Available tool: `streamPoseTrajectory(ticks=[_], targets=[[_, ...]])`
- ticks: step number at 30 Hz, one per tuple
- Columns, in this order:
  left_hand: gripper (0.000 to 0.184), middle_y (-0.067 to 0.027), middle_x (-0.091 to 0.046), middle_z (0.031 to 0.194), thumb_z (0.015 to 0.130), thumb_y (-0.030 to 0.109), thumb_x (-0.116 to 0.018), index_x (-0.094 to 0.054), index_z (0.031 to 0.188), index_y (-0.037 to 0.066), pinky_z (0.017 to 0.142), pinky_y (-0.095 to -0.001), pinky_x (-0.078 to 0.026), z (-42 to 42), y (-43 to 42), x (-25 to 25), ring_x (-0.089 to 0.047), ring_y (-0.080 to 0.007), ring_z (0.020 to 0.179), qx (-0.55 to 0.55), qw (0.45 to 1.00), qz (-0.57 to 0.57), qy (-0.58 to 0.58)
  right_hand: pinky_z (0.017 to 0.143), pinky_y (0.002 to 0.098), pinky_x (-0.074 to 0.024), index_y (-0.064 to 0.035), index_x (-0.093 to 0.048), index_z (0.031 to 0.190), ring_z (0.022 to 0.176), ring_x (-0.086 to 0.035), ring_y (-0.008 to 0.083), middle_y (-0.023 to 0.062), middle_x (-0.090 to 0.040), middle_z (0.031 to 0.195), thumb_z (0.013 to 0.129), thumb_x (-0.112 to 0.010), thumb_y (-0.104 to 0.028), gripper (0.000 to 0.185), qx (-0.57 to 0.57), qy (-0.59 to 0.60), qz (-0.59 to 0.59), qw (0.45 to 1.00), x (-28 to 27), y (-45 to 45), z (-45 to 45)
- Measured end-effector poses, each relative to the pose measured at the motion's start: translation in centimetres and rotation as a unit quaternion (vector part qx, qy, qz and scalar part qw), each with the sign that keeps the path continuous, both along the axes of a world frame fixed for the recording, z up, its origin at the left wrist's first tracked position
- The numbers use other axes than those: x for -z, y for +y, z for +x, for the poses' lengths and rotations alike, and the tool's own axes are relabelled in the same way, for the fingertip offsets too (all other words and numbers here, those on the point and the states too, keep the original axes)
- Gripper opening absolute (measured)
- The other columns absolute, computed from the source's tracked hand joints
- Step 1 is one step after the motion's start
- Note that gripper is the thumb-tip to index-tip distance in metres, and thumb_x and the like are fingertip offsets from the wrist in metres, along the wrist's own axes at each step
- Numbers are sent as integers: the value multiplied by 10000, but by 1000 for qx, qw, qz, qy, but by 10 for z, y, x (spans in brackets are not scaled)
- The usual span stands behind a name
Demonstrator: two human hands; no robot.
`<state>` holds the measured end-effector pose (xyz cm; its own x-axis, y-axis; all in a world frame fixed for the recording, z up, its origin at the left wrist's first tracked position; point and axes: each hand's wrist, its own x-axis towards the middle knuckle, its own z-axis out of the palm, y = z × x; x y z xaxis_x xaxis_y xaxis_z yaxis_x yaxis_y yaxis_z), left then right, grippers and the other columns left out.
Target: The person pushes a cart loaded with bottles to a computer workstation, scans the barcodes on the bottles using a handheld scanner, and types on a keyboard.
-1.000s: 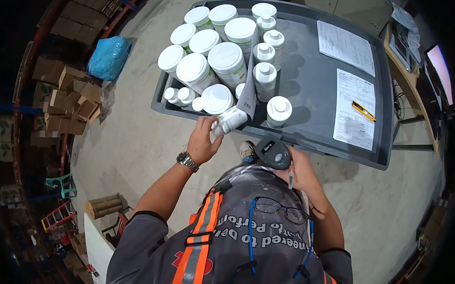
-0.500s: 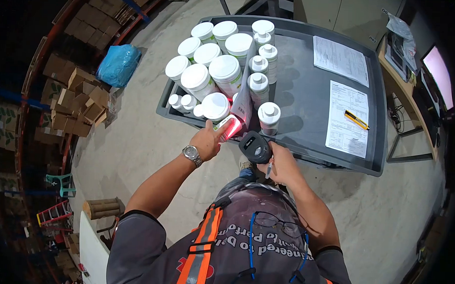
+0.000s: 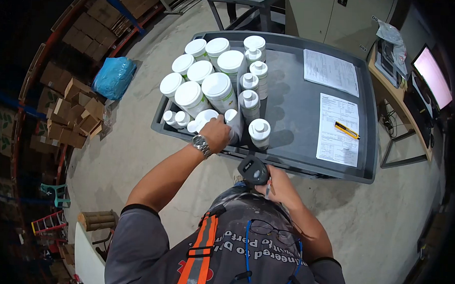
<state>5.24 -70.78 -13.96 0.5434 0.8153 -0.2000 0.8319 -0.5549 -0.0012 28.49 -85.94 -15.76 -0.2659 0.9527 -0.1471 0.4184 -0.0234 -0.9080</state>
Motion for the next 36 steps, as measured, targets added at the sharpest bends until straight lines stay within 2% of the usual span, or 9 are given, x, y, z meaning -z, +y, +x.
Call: streamPoseTrajectory(ticks=[3,7,12,16,18,22,25,32,36], targets=[[262,-231,-603,942,796,262,-659,-691,804,2,800,-437,-504,15,19,0,-601,-368,873,0,999,-45,1,730,426,-496,16,-584,941,818,-629,427,230,-645,826,635,-742,-175,394,6,12,-29,999,6,-16,14],[271,-214,-635,991,782,235,-643,-686,873,-16,852,-433,-501,22,44,8,-593,-341,975,61,996,69,-7,758,398,-496,33,-589,982,838,-646,391,218,-655,863,644,-744,-190,434,63,34,-111,991,4,-32,20],[173,-223,-638,971,758,102,-643,-669,910,23,750,-455,-528,17,68,46,-644,-384,823,-25,994,-7,-105,773,386,-494,25,-591,989,871,-653,373,217,-660,886,652,-747,-179,424,79,56,-102,990,-4,-30,12],[212,-180,-624,948,745,91,-684,-679,956,75,759,-437,-526,-3,52,-19,-627,-372,874,-38,972,38,-228,772,377,-495,22,-588,998,869,-655,375,212,-665,899,665,-742,-166,412,75,47,-91,992,-32,-25,10],[242,-150,-614,936,753,153,-716,-673,973,62,757,-411,-522,-25,46,-44,-621,-328,855,-85,954,2,-287,812,308,-491,29,-591,1085,875,-648,176,136,-688,938,658,-795,-119,496,34,29,-56,997,-49,-17,11],[319,-132,-577,968,672,165,-804,-632,903,28,758,-358,-511,-65,28,-45,-604,-272,850,-178,909,-21,-378,769,290,-492,6,-597,1047,820,-627,139,118,-685,907,644,-799,-95,462,35,70,21,997,-69,6,11],[330,-153,-520,969,664,137,-794,-565,875,27,781,-387,-498,-80,6,-24,-566,-329,886,-157,927,20,-340,750,280,-488,-4,-594,1010,795,-605,117,87,-672,871,650,-789,-83,417,24,39,14,999,-79,27,11],[822,-184,-439,1077,704,59,-728,-362,1435,144,838,-399,-474,-86,-27,-14,-520,-338,928,-147,948,29,-282,750,283,-488,-5,-590,1013,788,-603,118,60,-664,866,652,-771,-53,407,-1,56,-11,998,-86,51,0],[963,-190,-444,1101,681,57,-751,-291,1495,287,849,-400,-481,-82,-25,-18,-518,-343,944,-151,967,16,-203,754,302,-494,6,-591,1014,790,-616,139,69,-674,876,653,-762,-51,403,-25,14,37,999,-91,71,-13]])
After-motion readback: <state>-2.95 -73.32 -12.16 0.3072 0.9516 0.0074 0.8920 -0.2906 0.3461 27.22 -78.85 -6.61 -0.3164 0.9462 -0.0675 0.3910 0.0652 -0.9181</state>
